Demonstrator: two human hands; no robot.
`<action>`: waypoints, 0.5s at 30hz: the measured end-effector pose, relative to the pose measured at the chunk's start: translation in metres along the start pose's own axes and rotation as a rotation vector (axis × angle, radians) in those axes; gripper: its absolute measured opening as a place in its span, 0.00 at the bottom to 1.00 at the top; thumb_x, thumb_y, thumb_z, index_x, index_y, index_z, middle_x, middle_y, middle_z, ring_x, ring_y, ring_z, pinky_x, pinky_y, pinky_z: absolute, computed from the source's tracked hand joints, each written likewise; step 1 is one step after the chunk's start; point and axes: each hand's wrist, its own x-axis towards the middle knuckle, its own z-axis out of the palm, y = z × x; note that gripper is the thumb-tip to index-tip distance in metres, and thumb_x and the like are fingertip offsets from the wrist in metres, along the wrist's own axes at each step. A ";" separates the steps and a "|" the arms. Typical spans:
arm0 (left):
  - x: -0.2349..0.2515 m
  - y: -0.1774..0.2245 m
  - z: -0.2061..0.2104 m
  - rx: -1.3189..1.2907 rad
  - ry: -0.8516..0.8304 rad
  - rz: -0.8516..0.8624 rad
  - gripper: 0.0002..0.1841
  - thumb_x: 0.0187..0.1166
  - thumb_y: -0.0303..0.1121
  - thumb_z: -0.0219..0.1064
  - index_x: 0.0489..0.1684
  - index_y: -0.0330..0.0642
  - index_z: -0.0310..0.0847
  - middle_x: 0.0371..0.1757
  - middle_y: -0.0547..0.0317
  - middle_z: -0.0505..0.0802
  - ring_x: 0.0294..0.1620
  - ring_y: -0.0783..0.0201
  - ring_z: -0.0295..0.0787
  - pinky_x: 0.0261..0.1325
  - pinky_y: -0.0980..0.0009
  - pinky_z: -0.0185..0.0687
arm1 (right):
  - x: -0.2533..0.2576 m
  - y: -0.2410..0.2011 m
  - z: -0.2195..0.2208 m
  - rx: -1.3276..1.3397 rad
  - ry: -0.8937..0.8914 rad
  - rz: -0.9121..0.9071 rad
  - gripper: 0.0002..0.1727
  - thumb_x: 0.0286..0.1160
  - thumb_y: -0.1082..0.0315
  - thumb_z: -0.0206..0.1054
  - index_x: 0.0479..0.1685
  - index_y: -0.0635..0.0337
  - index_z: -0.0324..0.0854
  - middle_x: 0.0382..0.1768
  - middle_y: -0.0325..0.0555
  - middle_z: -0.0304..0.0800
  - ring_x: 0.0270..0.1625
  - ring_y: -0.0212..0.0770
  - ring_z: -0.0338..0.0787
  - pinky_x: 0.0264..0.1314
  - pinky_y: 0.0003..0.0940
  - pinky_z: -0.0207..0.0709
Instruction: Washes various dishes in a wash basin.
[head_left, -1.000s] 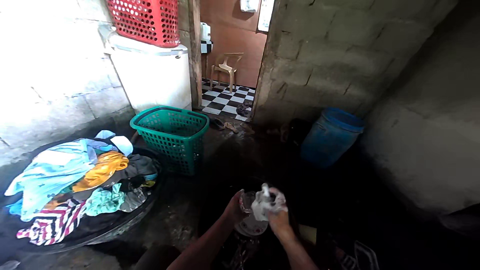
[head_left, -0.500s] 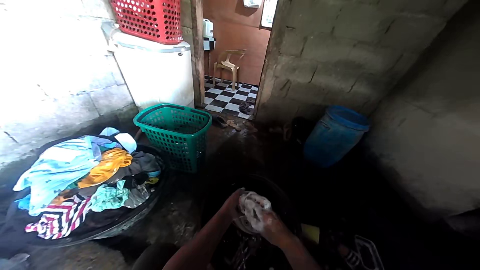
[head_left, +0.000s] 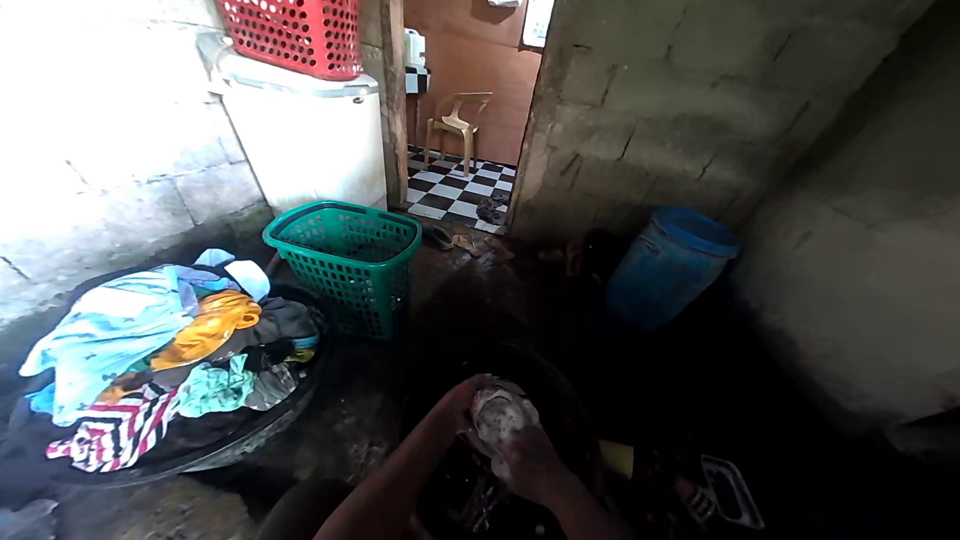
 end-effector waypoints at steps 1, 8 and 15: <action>0.000 -0.001 0.002 0.051 -0.008 0.004 0.23 0.91 0.50 0.49 0.56 0.39 0.79 0.41 0.50 0.90 0.40 0.56 0.89 0.46 0.55 0.87 | 0.001 0.008 0.001 0.008 0.008 -0.018 0.24 0.81 0.59 0.64 0.73 0.58 0.84 0.71 0.60 0.86 0.80 0.62 0.78 0.88 0.62 0.58; -0.017 0.003 0.028 0.302 0.199 0.420 0.17 0.88 0.35 0.62 0.66 0.32 0.80 0.50 0.47 0.87 0.41 0.63 0.83 0.45 0.65 0.81 | 0.019 0.018 0.022 0.819 0.343 0.209 0.33 0.69 0.72 0.73 0.75 0.80 0.73 0.72 0.71 0.81 0.76 0.54 0.81 0.82 0.42 0.71; -0.016 -0.003 0.015 0.307 -0.135 0.569 0.22 0.85 0.37 0.53 0.72 0.35 0.73 0.55 0.54 0.86 0.49 0.70 0.83 0.52 0.70 0.82 | 0.020 -0.007 -0.006 1.578 0.499 0.586 0.16 0.86 0.76 0.58 0.68 0.69 0.74 0.50 0.52 0.86 0.47 0.38 0.87 0.51 0.35 0.83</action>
